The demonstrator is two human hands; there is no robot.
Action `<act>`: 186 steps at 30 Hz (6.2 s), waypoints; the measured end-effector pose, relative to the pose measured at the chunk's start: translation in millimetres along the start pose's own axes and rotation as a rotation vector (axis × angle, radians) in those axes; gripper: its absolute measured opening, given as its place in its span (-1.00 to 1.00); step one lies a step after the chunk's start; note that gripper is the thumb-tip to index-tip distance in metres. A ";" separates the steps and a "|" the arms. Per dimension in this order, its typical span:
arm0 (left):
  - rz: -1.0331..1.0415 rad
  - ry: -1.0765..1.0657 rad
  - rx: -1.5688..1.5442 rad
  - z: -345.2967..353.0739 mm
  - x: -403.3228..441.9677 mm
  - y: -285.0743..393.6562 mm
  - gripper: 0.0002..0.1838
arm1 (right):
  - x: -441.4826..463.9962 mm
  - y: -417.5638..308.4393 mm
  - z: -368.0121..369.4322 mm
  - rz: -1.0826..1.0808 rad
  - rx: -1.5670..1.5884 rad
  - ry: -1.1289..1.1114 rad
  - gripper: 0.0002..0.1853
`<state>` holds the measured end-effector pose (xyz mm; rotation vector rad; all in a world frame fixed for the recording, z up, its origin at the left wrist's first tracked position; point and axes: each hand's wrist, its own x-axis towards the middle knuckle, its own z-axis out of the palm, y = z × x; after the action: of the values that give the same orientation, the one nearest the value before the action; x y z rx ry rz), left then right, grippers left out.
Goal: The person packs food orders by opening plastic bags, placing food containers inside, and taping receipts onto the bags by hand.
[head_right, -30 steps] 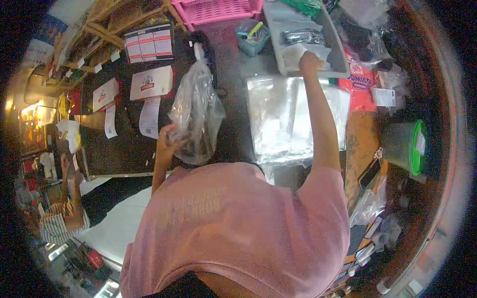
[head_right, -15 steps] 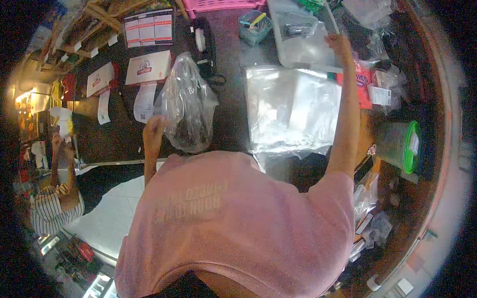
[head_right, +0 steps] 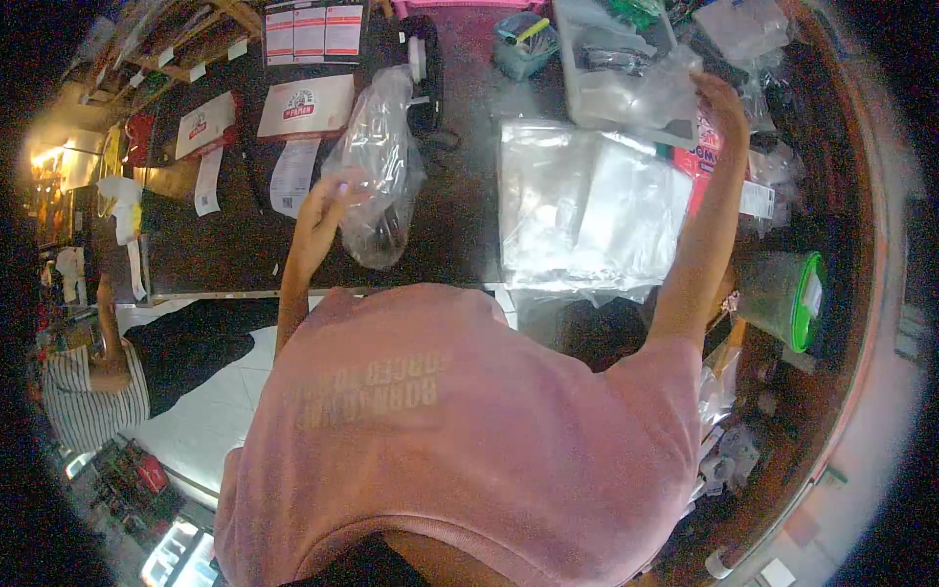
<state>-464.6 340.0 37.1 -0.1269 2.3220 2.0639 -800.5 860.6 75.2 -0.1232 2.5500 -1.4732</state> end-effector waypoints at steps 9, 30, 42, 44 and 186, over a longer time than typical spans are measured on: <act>-0.027 -0.141 -0.555 12.8 -1.3 34.9 -0.63 | 11.6 8.1 -3.0 -0.076 -0.134 0.003 -0.76; 0.311 0.612 0.888 4.2 -1.2 22.2 -0.64 | -19.4 -200.5 33.8 -0.507 -0.848 0.078 -0.80; 0.793 0.207 0.493 176.6 170.7 86.8 -0.58 | -87.0 -249.0 63.3 -0.547 -0.840 0.122 -0.81; 0.692 0.029 0.601 189.0 183.3 85.5 -0.62 | -85.5 -230.7 59.2 -0.612 -0.643 0.052 -0.80; 0.005 0.673 0.699 -49.8 -12.9 -52.7 -0.61 | -134.4 -50.5 458.1 -0.461 -0.840 -0.775 -0.81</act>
<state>-445.9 285.0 -8.2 -0.8916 3.2532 1.1833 -575.0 469.2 -87.0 -1.1839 2.3046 -0.1964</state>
